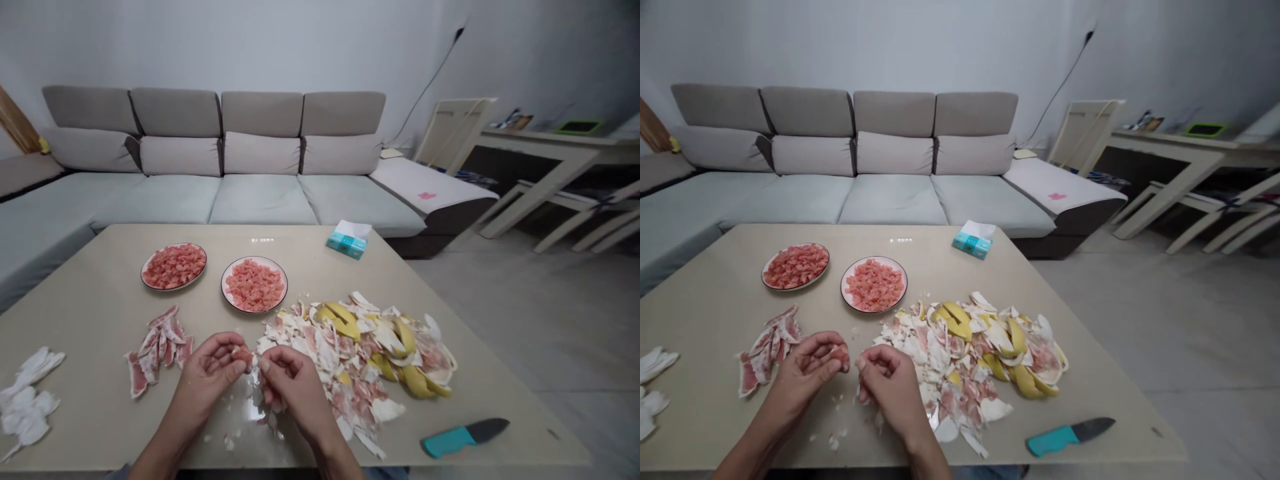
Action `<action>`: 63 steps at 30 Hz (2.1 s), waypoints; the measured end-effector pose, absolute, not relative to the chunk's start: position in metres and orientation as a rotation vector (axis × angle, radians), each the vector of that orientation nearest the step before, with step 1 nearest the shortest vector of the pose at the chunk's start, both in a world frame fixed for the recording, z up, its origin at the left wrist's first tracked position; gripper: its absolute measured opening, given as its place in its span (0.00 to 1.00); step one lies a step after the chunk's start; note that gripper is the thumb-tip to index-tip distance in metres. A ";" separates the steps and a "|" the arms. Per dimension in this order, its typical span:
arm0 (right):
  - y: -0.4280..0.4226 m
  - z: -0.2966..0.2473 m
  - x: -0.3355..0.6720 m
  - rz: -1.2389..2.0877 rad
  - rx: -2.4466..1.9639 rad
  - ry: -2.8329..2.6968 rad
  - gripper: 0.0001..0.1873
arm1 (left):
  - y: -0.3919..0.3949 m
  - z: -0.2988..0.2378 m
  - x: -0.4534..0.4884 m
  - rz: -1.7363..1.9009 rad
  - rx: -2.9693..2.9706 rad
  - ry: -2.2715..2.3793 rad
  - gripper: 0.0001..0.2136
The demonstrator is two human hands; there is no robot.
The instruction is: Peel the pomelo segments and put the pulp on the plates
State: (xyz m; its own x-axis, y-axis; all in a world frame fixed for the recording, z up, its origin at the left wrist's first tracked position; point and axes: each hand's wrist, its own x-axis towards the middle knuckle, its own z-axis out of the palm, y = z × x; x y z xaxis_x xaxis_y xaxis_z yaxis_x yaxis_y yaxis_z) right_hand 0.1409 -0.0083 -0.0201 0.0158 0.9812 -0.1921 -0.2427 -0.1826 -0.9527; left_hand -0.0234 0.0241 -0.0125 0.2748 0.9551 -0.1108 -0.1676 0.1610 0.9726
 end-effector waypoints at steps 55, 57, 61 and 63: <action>-0.014 -0.026 0.151 0.671 -1.213 -1.575 0.08 | 0.025 -0.014 -0.020 0.800 1.047 0.918 0.12; -0.014 -0.024 0.151 0.821 -1.253 -1.450 0.08 | 0.024 -0.012 -0.020 0.784 1.046 0.917 0.12; -0.013 -0.021 0.152 1.194 -1.246 -1.218 0.12 | 0.022 -0.008 -0.019 0.740 1.042 0.901 0.13; -0.013 -0.021 0.151 1.215 -1.228 -1.214 0.12 | 0.023 -0.008 -0.019 0.742 1.029 0.901 0.13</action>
State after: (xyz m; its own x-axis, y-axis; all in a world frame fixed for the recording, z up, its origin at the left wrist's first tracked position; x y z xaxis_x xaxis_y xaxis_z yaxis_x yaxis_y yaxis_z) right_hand 0.1511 -0.0126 -0.0213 -0.0020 0.9999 -0.0139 0.0134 -0.0139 -0.9998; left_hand -0.0186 0.0227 -0.0082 0.4460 0.8540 -0.2681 -0.0993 0.3449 0.9334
